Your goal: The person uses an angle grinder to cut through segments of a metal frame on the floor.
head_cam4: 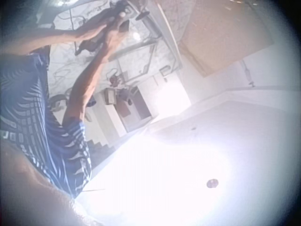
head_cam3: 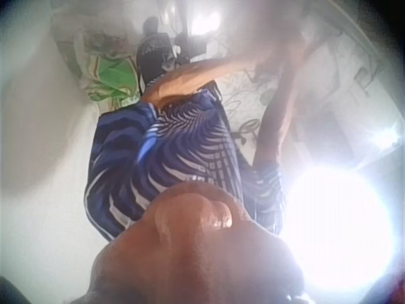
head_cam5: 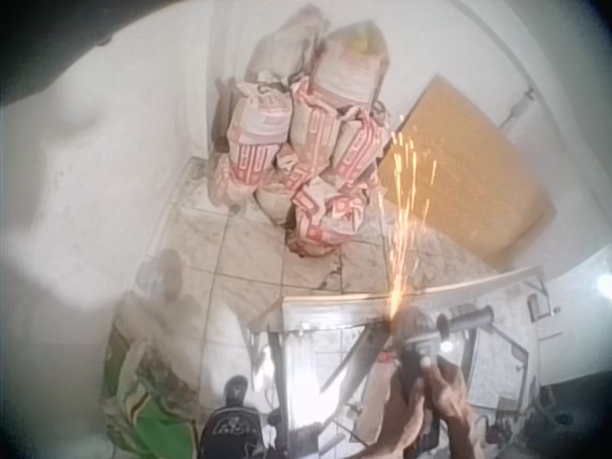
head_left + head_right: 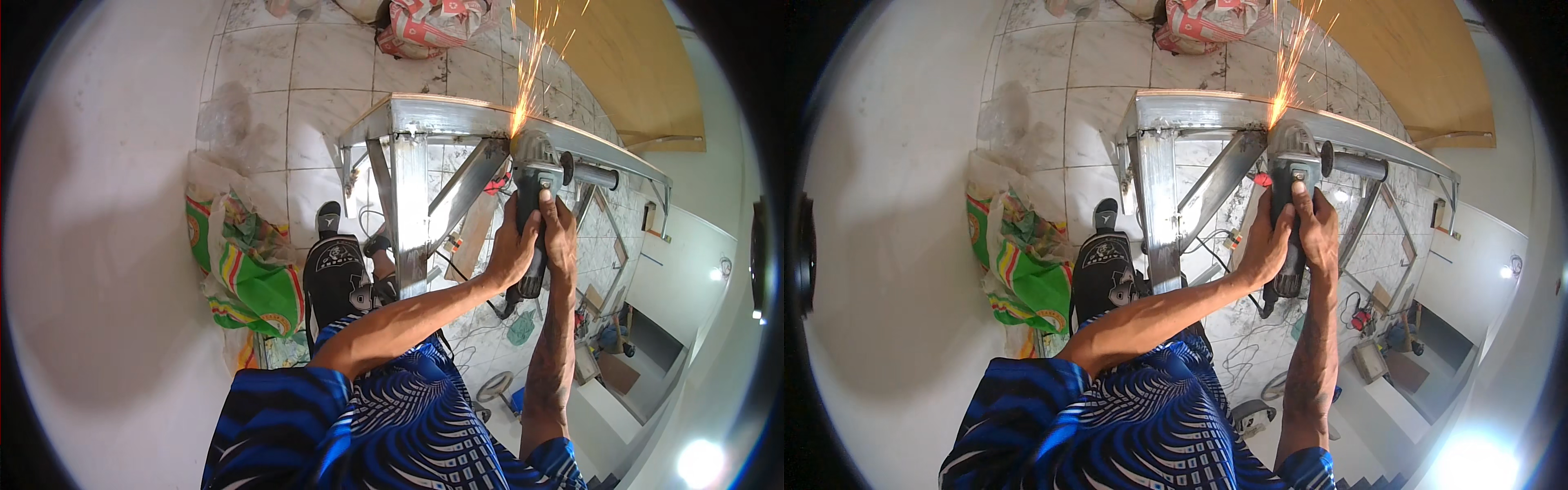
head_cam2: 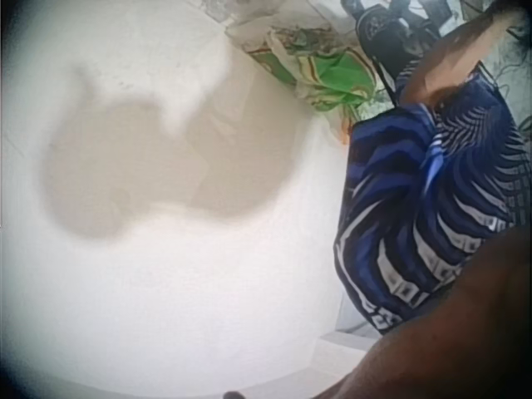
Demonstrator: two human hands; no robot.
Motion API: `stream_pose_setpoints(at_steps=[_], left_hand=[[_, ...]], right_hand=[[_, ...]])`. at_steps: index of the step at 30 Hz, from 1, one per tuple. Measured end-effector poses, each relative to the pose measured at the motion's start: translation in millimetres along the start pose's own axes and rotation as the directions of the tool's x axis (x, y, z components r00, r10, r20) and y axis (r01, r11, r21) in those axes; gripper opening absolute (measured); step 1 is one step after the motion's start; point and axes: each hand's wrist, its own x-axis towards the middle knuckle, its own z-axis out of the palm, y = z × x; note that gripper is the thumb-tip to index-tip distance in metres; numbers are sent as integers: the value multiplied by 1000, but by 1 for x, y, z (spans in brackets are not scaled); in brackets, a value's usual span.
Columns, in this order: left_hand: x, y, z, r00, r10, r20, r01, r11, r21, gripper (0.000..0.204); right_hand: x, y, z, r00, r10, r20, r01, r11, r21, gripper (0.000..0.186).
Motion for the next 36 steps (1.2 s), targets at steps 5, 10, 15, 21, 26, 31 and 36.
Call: stream_pose_setpoints(at_steps=[5,10,15,21,26,31,36], left_hand=[[1,-4,-1,999,-24,39,25,1000,-18,66],[0,-3,1,1000,14,-15,-14,1000,5,66],[2,-7,-2,1000,-7,9,7,1000,22,67],[0,-4,-4,1000,5,9,-5,999,41,66],[0,-4,-2,1000,26,-14,-25,998,49,67],[-1,-4,-4,1000,-14,-13,15,995,99,66],[2,-4,-6,1000,-8,14,7,996,85,65]], right_hand=[[2,7,-1,1000,-26,-2,26,1000,2,63],[0,3,2,998,-54,-23,54,999,-2,63],[2,4,2,1000,-23,0,23,1000,21,63],[-3,-5,3,1000,-12,-13,12,999,32,64],[-2,-4,2,1000,-22,-14,22,1000,-5,64],[1,1,2,1000,-21,-3,21,1000,-10,63],[-2,-2,3,999,4,-32,-3,1000,16,62]])
